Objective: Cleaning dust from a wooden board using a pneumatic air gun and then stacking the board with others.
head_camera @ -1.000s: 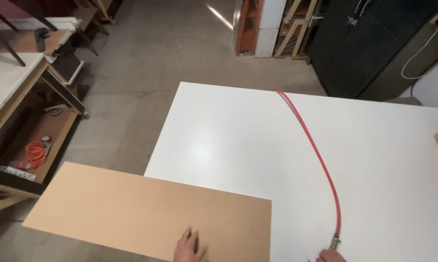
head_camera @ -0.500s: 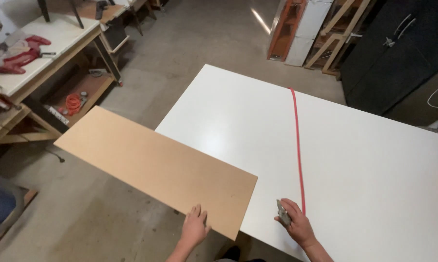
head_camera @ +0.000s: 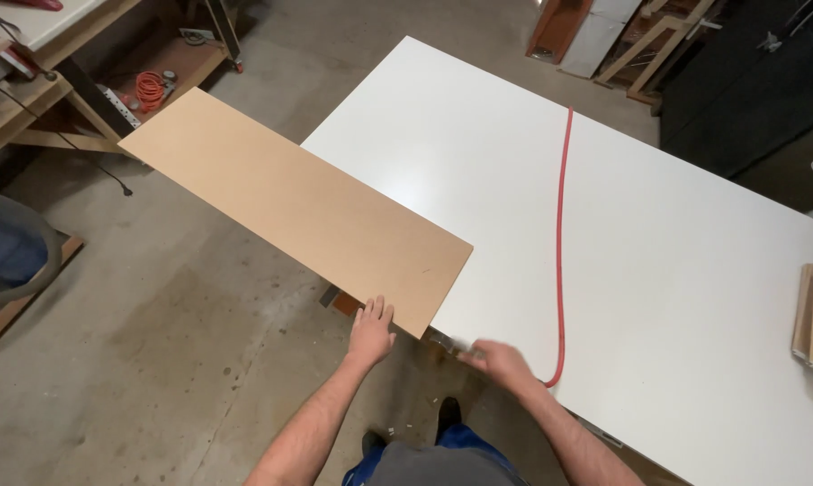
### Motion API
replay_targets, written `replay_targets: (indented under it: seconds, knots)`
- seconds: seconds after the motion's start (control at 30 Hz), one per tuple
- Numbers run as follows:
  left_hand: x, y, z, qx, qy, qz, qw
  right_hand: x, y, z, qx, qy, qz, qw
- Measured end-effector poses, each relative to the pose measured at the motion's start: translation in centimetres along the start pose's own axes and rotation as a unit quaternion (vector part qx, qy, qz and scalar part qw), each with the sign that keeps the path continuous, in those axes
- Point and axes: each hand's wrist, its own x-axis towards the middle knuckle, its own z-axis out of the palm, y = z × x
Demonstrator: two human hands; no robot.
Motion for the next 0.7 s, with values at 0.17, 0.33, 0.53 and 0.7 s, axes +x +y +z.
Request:
replay_targets:
  seconds: [0.17, 0.33, 0.53, 0.7]
  knots:
    - [0.0, 1.9, 0.9, -0.008, -0.004, -0.018, 1.000, 3.8, 4.0, -1.4, 0.046, 0.082, 0.085, 0.992]
    - [-0.3, 4.0, 0.9, -0.011, -0.017, -0.054, 0.998, 3.0, 2.2, 0.6, -0.033, -0.091, -0.120, 0.988]
    - [-1.1, 6.0, 0.1, -0.016, -0.019, -0.102, 0.994, 10.6, 5.9, -3.4, 0.154, 0.120, 0.119, 0.973]
    - [-0.5, 6.6, 0.0, -0.028, -0.014, -0.123, 0.992, 5.0, 1.4, 1.4, -0.031, -0.129, -0.227, 0.965]
